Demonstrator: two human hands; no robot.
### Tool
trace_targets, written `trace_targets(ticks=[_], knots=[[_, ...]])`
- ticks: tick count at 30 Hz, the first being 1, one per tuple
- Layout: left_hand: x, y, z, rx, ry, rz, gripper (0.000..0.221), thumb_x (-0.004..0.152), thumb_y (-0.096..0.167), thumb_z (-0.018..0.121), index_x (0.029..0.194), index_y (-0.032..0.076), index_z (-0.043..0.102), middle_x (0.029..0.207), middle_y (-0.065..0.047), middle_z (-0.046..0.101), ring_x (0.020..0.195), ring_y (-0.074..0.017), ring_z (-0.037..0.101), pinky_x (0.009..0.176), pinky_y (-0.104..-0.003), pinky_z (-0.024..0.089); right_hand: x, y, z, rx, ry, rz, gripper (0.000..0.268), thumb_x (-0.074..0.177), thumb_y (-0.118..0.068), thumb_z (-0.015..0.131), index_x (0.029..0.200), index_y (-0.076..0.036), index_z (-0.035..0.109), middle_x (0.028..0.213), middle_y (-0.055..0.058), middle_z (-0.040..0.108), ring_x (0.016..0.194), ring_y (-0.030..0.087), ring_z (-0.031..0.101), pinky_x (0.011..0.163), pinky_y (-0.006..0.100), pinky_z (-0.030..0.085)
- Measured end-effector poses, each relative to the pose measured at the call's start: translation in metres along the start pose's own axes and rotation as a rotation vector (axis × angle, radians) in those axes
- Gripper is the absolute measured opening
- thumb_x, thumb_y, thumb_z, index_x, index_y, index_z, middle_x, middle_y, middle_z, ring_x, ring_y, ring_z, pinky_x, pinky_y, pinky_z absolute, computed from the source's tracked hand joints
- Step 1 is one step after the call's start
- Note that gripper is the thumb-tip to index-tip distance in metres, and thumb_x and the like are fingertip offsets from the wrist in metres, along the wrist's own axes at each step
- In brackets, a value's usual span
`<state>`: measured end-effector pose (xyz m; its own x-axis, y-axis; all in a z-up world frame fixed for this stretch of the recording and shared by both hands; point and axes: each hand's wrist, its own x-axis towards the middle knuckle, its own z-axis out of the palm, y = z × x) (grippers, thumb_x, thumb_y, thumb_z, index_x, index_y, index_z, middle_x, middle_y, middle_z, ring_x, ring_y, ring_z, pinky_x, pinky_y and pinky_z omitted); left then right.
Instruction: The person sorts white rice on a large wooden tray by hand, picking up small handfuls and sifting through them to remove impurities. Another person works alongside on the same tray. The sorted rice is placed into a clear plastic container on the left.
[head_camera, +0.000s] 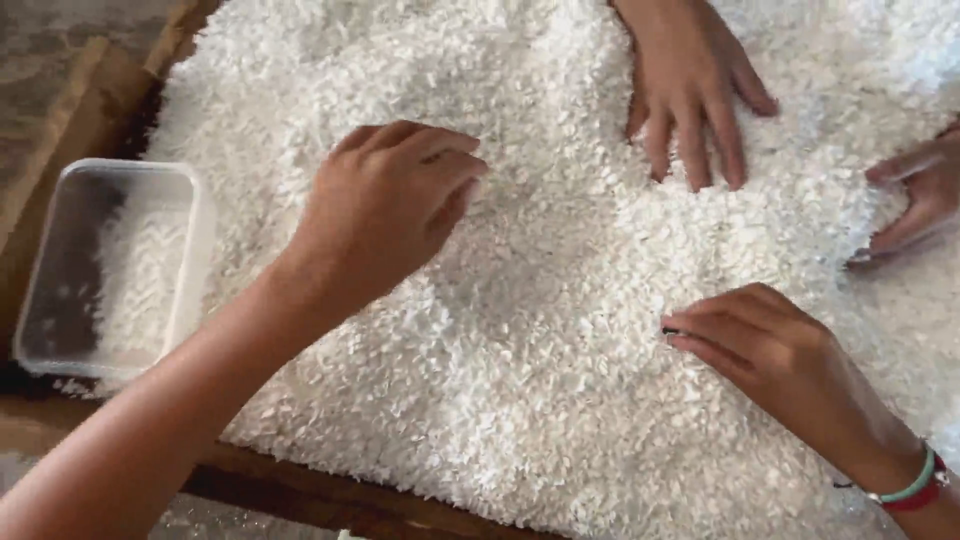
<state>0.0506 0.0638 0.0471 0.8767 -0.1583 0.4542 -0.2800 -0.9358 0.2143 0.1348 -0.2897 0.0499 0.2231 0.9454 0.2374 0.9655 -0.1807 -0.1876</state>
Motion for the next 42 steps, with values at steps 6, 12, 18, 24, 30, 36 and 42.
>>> trace_targets(ticks=[6, 12, 18, 24, 30, 36, 42], knots=[[-0.032, -0.020, -0.013, -0.218, 0.114, -0.132, 0.017, 0.099, -0.002, 0.060, 0.110, 0.004, 0.072, 0.112, -0.012, 0.076, 0.103, -0.0261, 0.071, 0.092, -0.042, 0.056, -0.011, 0.015, 0.025, 0.145, -0.017, 0.264, 0.023, 0.084, -0.020, 0.074, 0.104, -0.008, 0.071, 0.094, 0.004, 0.074, 0.091, 0.017, 0.069, 0.084, 0.029, 0.059], [-0.027, -0.012, -0.020, -0.817, -0.089, -0.384, 0.032, 0.106, 0.021, 0.045, 0.126, 0.008, 0.066, 0.127, -0.005, 0.070, 0.062, -0.0068, 0.050, 0.061, -0.019, 0.041, 0.008, 0.001, 0.000, 0.600, 0.085, 1.013, 0.031, 0.079, -0.010, 0.078, 0.110, -0.005, 0.080, 0.109, 0.007, 0.081, 0.100, 0.012, 0.074, 0.092, 0.024, 0.056], [-0.029, -0.007, -0.023, -0.914, -0.161, -0.493, 0.034, 0.102, 0.022, 0.044, 0.126, 0.011, 0.066, 0.132, -0.004, 0.069, 0.126, -0.0192, 0.064, 0.108, -0.036, 0.048, 0.000, -0.002, -0.003, 0.494, 0.132, 0.812, 0.024, 0.085, -0.013, 0.074, 0.109, -0.009, 0.079, 0.106, 0.004, 0.081, 0.097, 0.014, 0.076, 0.090, 0.024, 0.059], [-0.031, -0.005, -0.017, -0.914, -0.214, -0.517, 0.034, 0.102, 0.018, 0.044, 0.127, 0.011, 0.064, 0.134, -0.005, 0.068, 0.127, -0.0192, 0.061, 0.109, -0.037, 0.046, -0.006, 0.012, 0.024, 0.065, 0.073, 0.347, 0.026, 0.087, -0.027, 0.072, 0.110, -0.017, 0.078, 0.124, 0.006, 0.071, 0.112, 0.024, 0.060, 0.098, 0.041, 0.046], [-0.032, -0.001, -0.025, -0.854, -0.214, -0.535, 0.034, 0.104, 0.021, 0.044, 0.129, 0.013, 0.066, 0.128, -0.002, 0.071, 0.050, -0.0070, 0.036, 0.057, -0.019, 0.038, -0.006, 0.018, 0.034, 0.052, 0.153, 0.269, 0.021, 0.085, -0.018, 0.079, 0.105, -0.011, 0.080, 0.107, 0.006, 0.073, 0.100, 0.022, 0.062, 0.087, 0.036, 0.049], [-0.035, 0.000, -0.015, -0.844, -0.232, -0.441, 0.035, 0.102, 0.024, 0.043, 0.127, 0.011, 0.064, 0.134, -0.007, 0.068, 0.125, -0.0213, 0.061, 0.108, -0.043, 0.048, -0.017, 0.003, -0.011, 0.083, 0.134, 0.620, 0.022, 0.096, -0.020, 0.070, 0.115, -0.011, 0.076, 0.106, 0.010, 0.078, 0.084, 0.017, 0.076, 0.072, 0.022, 0.065], [-0.036, 0.008, -0.008, -0.787, -0.140, -0.268, 0.030, 0.102, 0.013, 0.048, 0.127, 0.006, 0.063, 0.117, -0.007, 0.073, 0.115, -0.0201, 0.069, 0.098, -0.033, 0.055, -0.243, 0.120, -0.048, 0.133, 0.508, 0.900, 0.023, 0.121, -0.012, 0.062, 0.139, 0.002, 0.062, 0.133, 0.020, 0.064, 0.119, 0.028, 0.060, 0.105, 0.036, 0.045]])
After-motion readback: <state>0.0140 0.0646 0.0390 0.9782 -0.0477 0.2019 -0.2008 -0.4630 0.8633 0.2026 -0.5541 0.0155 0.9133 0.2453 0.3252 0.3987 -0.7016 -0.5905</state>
